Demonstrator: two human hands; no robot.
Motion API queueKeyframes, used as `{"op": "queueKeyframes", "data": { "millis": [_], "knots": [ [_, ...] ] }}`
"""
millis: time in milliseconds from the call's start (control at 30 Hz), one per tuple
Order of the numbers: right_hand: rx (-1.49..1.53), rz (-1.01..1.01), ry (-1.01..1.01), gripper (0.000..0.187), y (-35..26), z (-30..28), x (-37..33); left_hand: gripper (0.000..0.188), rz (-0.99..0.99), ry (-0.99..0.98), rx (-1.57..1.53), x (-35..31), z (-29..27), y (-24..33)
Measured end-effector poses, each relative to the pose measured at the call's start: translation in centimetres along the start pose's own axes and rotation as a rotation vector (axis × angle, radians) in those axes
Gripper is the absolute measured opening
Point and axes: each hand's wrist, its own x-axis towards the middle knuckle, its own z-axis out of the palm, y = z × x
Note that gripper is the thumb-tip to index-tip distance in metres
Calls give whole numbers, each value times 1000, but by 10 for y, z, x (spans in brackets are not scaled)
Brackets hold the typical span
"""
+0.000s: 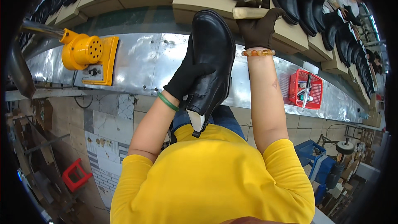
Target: The person polishes a series of black leather boots using a wooden-handled brush. They pick up each boot from a cardboard box, rub the surface with the brush, and place it back in the box. The process is repeated for multiple boots on a metal workbench.
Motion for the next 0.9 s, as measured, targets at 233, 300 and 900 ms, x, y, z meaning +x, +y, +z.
{"op": "queueKeyframes", "data": {
  "millis": [233, 300, 900],
  "knots": [
    [35, 22, -166, 54, -18, 31, -13, 115, 140, -69, 367, 12, 8, -12],
    [109, -9, -132, 50, -19, 45, -24, 117, 133, -69, 431, 11, 14, -11],
    [9, 88, -204, 36, -50, 45, -18, 118, 115, -217, 506, 29, 24, -9]
  ]
}}
